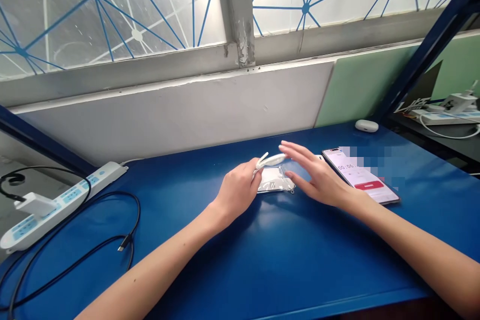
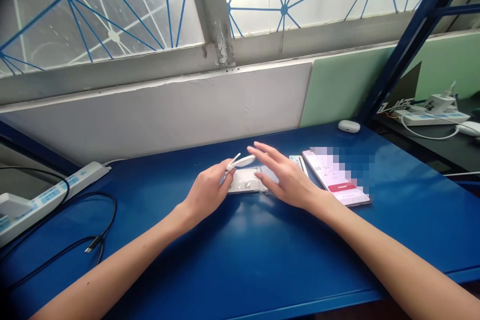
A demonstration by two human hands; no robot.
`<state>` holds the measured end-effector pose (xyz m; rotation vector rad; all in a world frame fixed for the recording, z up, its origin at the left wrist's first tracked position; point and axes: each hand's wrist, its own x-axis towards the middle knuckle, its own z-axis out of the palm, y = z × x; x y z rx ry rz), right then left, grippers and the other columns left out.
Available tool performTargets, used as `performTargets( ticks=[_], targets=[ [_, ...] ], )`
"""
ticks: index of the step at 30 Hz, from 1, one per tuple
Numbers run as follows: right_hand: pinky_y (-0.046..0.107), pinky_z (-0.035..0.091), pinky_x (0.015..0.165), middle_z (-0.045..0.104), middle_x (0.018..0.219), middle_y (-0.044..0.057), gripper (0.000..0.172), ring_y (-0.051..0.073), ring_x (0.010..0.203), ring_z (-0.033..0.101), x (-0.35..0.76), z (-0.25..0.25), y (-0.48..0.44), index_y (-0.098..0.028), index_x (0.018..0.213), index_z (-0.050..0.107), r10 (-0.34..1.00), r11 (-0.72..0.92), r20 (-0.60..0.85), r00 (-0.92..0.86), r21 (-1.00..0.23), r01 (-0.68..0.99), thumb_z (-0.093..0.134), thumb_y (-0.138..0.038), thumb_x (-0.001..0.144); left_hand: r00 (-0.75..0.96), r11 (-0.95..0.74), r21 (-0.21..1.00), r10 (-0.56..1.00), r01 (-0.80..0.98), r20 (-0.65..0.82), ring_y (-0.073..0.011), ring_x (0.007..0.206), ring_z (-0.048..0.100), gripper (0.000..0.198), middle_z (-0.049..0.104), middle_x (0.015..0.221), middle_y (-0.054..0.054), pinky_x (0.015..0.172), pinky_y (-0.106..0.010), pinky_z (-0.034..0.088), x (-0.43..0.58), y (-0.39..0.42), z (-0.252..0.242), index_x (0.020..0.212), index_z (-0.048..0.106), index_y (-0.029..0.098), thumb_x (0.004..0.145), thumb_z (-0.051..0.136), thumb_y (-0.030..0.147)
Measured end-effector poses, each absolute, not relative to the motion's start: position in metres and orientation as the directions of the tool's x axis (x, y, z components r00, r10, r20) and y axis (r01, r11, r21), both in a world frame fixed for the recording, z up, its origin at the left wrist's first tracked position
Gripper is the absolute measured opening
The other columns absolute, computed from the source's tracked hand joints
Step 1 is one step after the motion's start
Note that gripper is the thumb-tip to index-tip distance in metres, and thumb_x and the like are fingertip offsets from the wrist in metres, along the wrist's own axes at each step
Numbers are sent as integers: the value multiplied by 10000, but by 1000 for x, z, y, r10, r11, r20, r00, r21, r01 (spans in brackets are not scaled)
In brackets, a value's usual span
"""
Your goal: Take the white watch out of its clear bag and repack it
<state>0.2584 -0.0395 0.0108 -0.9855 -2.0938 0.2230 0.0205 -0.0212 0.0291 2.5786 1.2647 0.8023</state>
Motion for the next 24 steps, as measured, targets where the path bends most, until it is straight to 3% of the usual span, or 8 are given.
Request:
performTargets(
  ticks=[3,7,14,19,24],
  targets=[
    [456,519,1000,474,1490,109,526,285,1260,568,258,6,-38,-326,1484,404,650,743,585,-486,-352,570,501,-234,975,552,-697,270,702,665,450,-247,1003,683,237,704,1079,-110,847,-367,544,23,-21,20,1174,561,162,1001,404,204],
    [443,530,995,558,1419,112,542,280,1248,585,260,3,-38,-314,1488,409,610,770,622,-490,-319,553,510,-207,966,595,-750,243,644,615,481,-266,1086,661,256,693,1152,-125,930,-415,529,25,-22,14,1177,572,161,994,395,185],
    [430,573,916,619,1356,101,449,263,1142,654,255,7,-44,-317,1399,527,607,792,572,-552,-376,481,510,-218,961,639,-768,335,640,546,425,-279,1145,626,309,671,1214,-125,975,-444,500,28,-24,12,1204,586,186,1018,341,220],
    [423,577,894,684,1254,93,377,266,1059,690,254,10,-44,-275,1310,613,647,758,558,-519,-398,517,563,-252,938,635,-776,286,627,563,451,-280,1147,623,338,669,1200,-129,989,-463,491,28,-22,3,1244,575,189,1027,317,221],
    [388,588,887,713,1200,83,325,243,1030,705,255,11,-44,-256,1238,674,679,733,566,-466,-499,462,596,-243,923,641,-785,250,611,567,466,-280,1182,603,345,658,1223,-136,1015,-461,475,27,-21,0,1281,554,182,1030,319,219]
  ],
)
